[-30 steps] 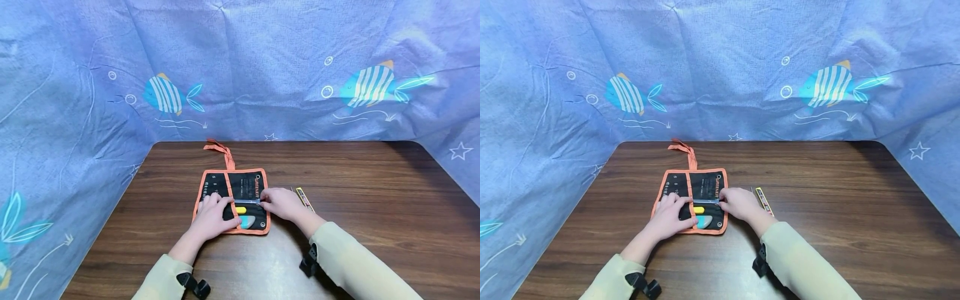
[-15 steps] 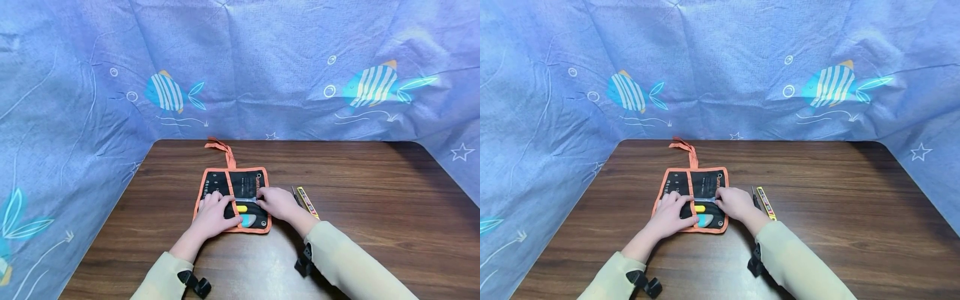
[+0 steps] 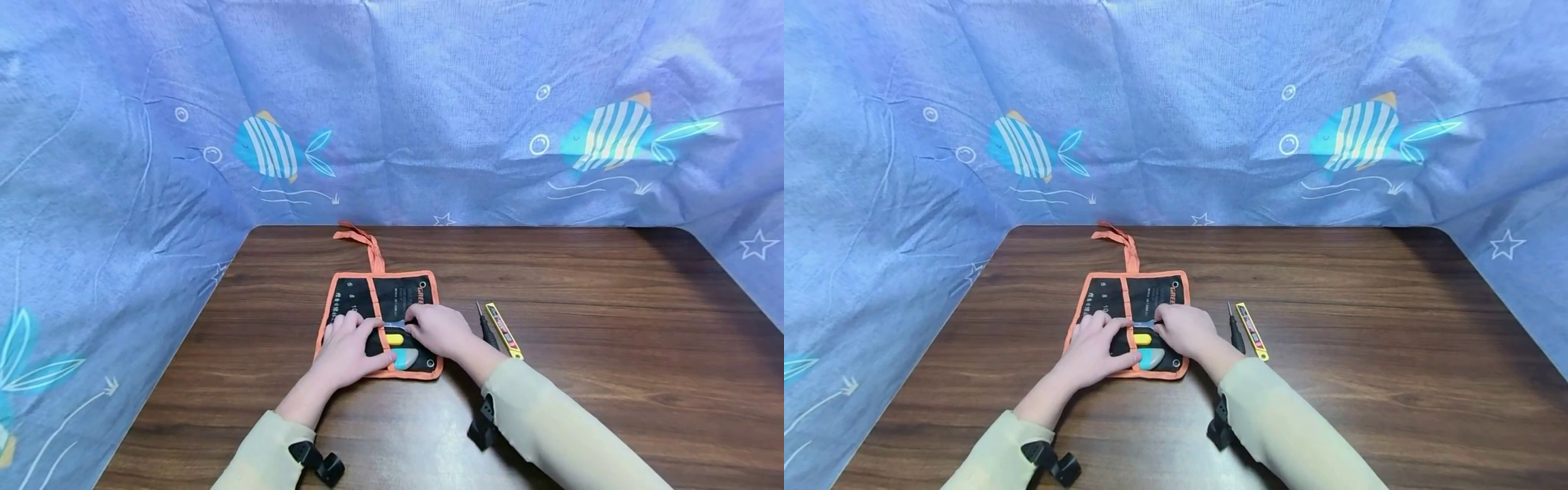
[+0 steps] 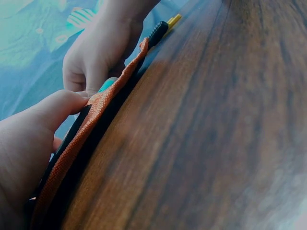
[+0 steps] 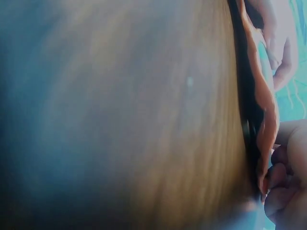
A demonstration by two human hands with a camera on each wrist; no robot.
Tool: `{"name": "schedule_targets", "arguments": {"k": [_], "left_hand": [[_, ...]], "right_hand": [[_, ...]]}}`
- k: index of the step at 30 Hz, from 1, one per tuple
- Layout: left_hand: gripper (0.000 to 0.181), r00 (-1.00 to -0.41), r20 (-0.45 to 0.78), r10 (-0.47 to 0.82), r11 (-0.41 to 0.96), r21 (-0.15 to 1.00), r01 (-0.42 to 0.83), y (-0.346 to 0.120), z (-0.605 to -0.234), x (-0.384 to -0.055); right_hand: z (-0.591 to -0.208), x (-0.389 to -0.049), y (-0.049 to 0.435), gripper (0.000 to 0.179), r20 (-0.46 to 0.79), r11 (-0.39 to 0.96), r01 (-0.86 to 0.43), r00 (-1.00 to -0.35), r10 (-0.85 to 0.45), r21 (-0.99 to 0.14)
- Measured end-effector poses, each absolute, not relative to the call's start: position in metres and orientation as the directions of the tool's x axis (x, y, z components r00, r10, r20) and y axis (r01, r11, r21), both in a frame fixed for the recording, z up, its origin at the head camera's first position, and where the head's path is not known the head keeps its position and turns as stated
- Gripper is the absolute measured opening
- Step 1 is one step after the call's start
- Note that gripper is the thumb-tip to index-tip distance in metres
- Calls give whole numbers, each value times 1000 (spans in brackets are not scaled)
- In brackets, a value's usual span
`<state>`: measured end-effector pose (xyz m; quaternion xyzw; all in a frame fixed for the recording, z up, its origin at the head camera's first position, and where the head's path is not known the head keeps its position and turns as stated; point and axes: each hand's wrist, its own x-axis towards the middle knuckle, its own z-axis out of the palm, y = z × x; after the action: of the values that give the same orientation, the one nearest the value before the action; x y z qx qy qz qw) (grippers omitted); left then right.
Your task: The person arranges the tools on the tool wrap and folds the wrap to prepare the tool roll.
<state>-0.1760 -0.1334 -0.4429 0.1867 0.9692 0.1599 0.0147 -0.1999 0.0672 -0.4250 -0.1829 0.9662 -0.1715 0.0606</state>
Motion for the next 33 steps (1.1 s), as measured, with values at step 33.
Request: {"name": "schedule_targets", "arguments": {"k": [33], "left_hand": [[67,-920,57,387,869,311,384,-134,-443,-174]], "right_hand": [[-429,-199,58,25,-96,876,-279,-935,-341,-395]]}}
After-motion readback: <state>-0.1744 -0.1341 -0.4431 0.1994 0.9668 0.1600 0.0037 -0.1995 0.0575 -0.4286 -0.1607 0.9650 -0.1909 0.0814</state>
